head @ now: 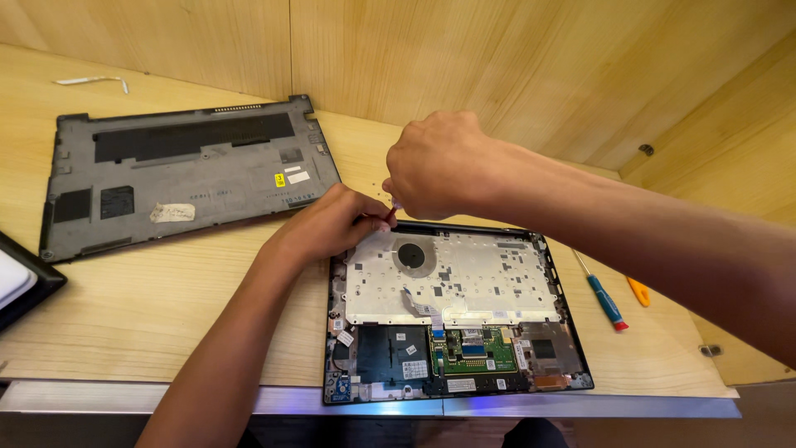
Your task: The person uses a red screwdriver to remove multiple screws from the laptop's internal metal shield. After unscrewing all fasteners, they lift and remove the keyboard assembly from the laptop chassis.
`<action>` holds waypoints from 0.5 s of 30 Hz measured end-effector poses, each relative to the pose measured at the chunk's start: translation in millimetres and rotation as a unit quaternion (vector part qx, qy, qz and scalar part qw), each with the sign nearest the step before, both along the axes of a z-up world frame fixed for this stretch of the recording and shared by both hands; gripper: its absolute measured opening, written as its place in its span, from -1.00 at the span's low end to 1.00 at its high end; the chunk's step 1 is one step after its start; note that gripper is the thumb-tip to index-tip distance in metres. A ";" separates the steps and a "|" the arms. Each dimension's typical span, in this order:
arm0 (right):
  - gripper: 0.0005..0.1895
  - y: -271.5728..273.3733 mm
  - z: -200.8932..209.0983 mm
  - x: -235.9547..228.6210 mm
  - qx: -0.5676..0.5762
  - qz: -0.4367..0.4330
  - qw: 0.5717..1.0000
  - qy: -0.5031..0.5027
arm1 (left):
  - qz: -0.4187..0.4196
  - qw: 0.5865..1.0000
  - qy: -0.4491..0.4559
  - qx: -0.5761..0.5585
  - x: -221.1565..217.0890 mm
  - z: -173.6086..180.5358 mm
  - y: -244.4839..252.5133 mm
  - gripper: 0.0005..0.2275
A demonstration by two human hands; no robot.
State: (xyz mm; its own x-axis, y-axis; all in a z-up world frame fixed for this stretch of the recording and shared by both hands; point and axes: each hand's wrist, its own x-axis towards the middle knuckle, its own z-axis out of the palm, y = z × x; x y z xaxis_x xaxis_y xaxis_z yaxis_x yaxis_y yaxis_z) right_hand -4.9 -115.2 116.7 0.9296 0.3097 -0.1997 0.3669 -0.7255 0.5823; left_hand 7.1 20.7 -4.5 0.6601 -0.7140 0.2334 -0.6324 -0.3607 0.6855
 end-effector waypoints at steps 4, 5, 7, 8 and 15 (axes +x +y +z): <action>-0.77 2.1 13.2 -31.7 0.006 0.181 0.983 -0.009 | -0.002 1.000 -0.016 0.003 5.4 -5.3 3.3 -0.91; -0.89 5.8 15.4 -38.6 -0.002 0.269 0.963 -0.011 | 0.009 1.000 -0.030 0.005 10.8 -12.3 4.5 -0.88; -0.95 3.2 13.5 -41.6 -0.006 0.358 0.934 -0.016 | 0.023 0.999 -0.044 0.009 13.5 -18.7 8.1 -0.83; -0.94 -3.4 9.3 -37.3 -0.048 0.409 0.911 -0.029 | 0.012 0.999 -0.039 -0.001 11.4 -18.2 10.0 -0.86; -0.71 3.9 30.0 -52.0 -0.078 0.336 0.938 -0.004 | -0.001 0.999 -0.040 -0.036 -2.1 0.7 7.3 -0.91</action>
State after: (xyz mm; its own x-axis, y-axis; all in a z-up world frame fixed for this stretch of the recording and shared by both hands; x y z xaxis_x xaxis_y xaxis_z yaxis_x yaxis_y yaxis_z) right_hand -56.9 -111.3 146.7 0.5357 0.7947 -0.2855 0.7066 -0.2368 0.6668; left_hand 5.1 28.0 -3.8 0.6355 -0.6952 0.3361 -0.6868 -0.3100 0.6574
